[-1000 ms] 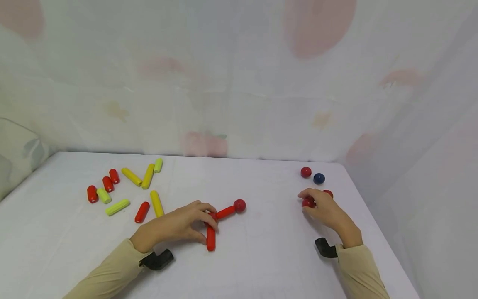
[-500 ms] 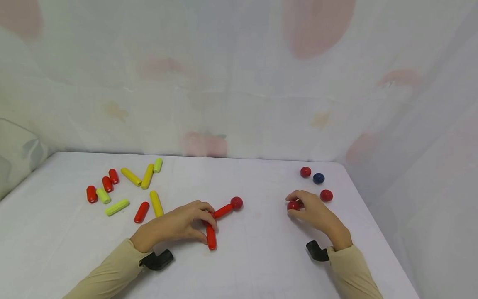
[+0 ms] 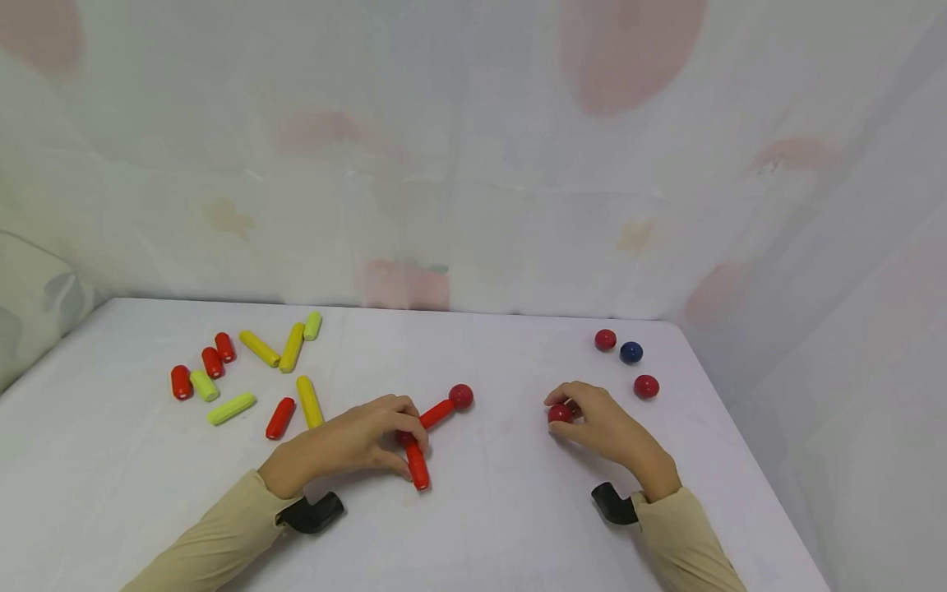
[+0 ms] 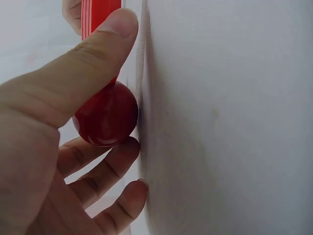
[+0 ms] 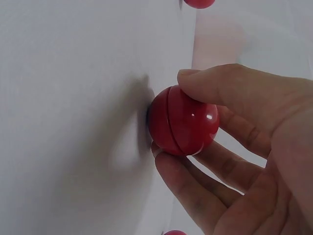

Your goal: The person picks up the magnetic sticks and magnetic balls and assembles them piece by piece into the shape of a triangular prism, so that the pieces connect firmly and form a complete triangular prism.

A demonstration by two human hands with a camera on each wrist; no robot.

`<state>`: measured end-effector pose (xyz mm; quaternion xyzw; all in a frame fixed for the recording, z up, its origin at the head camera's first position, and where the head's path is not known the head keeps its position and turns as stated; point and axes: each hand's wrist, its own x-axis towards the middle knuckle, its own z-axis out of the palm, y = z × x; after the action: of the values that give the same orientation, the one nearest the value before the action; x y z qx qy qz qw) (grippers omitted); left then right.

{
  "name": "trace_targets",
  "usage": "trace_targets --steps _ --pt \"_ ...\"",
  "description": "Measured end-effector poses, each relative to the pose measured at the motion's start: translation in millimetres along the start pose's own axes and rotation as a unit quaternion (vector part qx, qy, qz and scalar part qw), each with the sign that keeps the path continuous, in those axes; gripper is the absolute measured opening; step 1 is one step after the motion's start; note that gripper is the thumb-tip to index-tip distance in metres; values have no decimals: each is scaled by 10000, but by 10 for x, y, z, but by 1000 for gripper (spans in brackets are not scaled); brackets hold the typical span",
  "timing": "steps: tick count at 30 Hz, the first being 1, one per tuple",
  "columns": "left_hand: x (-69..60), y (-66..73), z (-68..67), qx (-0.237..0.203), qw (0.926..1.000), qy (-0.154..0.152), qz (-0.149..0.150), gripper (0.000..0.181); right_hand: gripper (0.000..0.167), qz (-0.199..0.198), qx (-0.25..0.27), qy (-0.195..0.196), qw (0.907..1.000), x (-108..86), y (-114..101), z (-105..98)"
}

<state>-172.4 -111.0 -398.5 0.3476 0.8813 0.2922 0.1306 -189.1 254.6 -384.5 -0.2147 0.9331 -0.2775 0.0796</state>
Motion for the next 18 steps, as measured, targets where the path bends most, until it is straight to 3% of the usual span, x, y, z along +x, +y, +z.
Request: trace_targets --steps 18 --pt "3 -22 -20 155 9993 234 253 25 26 -612 677 -150 9957 39 -155 159"
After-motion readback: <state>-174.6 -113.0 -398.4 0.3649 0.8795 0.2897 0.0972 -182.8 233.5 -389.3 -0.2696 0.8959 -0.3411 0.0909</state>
